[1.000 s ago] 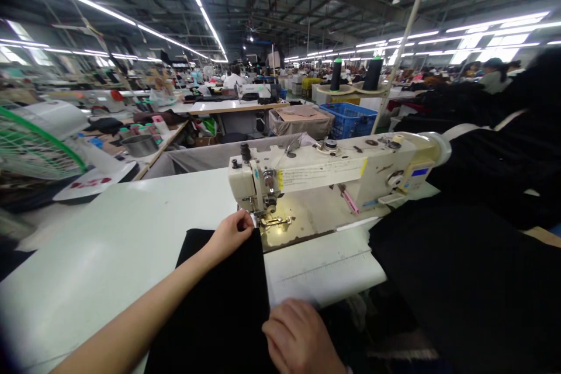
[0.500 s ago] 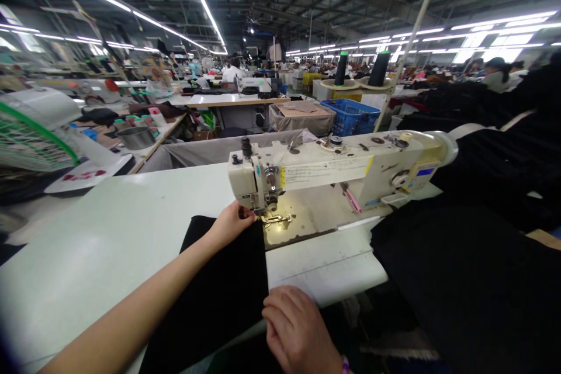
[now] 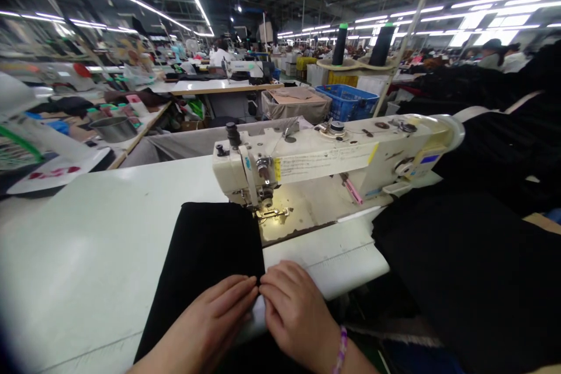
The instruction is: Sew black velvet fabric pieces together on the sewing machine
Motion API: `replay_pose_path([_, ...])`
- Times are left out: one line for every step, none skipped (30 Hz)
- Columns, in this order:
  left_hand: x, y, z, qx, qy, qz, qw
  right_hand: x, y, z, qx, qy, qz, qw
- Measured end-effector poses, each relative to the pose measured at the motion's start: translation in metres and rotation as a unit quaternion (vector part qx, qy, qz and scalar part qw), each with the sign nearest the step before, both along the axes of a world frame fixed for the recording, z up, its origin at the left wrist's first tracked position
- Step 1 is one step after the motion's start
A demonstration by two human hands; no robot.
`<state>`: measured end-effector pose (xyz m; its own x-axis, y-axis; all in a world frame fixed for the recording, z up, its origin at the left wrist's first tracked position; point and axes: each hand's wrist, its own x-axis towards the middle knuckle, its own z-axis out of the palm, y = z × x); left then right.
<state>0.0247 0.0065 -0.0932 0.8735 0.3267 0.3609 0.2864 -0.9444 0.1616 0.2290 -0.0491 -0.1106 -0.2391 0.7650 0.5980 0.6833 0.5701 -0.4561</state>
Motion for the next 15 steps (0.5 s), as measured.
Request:
replay_pose_path([0.001, 0.007, 0.001, 0.005, 0.005, 0.001, 1.0, 0.0, 0.006, 0.001, -0.006, -0.002, 0.001, 1.0])
replay_pose_path([0.002, 0.015, 0.003, 0.007, 0.009, 0.003, 1.0, 0.0, 0.011, 0.002, -0.014, -0.007, 0.003, 1.0])
replay_pose_path([0.003, 0.022, 0.005, 0.007, 0.009, 0.003, 1.0, 0.001, 0.017, 0.004, -0.023, -0.014, 0.004, 1.0])
replay_pose_path([0.005, 0.029, 0.006, 0.006, 0.007, 0.004, 1.0, 0.001, 0.022, 0.005, -0.031, -0.021, 0.005, 0.999])
replay_pose_path([0.006, 0.034, 0.008, 0.003, 0.004, 0.004, 1.0, 0.001, 0.028, 0.007, -0.039, -0.03, 0.005, 0.999])
replay_pose_path([0.006, 0.04, 0.009, 0.0, -0.002, 0.005, 1.0, 0.002, 0.033, 0.008, -0.044, -0.038, 0.004, 0.998])
replay_pose_path([0.007, 0.045, 0.009, -0.005, -0.007, 0.005, 1.0, 0.002, 0.038, 0.009, -0.047, -0.045, 0.001, 0.998])
replay_pose_path([0.007, 0.05, 0.01, -0.012, -0.014, 0.004, 1.0, 0.002, 0.043, 0.01, -0.046, -0.05, -0.004, 0.998])
replay_pose_path([0.007, 0.054, 0.01, -0.02, -0.019, 0.005, 1.0, 0.003, 0.047, 0.011, -0.047, -0.056, -0.012, 0.997])
replay_pose_path([0.007, 0.059, 0.01, -0.028, -0.022, 0.005, 0.999, 0.003, 0.052, 0.011, -0.048, -0.063, -0.021, 0.997])
replay_pose_path([0.007, 0.064, 0.011, -0.035, -0.022, 0.006, 0.999, 0.003, 0.057, 0.012, -0.051, -0.072, -0.031, 0.996])
replay_pose_path([0.007, 0.069, 0.012, -0.041, -0.019, 0.01, 0.999, 0.003, 0.062, 0.012, -0.056, -0.083, -0.041, 0.994])
replay_pose_path([0.007, 0.075, 0.013, -0.045, -0.013, 0.014, 0.999, 0.003, 0.067, 0.013, -0.062, -0.096, -0.049, 0.992])
replay_pose_path([0.007, 0.08, 0.014, -0.046, -0.009, 0.018, 0.999, 0.003, 0.072, 0.013, -0.067, -0.108, -0.055, 0.99])
replay_pose_path([0.007, 0.085, 0.014, -0.047, -0.003, 0.02, 0.999, 0.003, 0.078, 0.014, -0.071, -0.119, -0.06, 0.988])
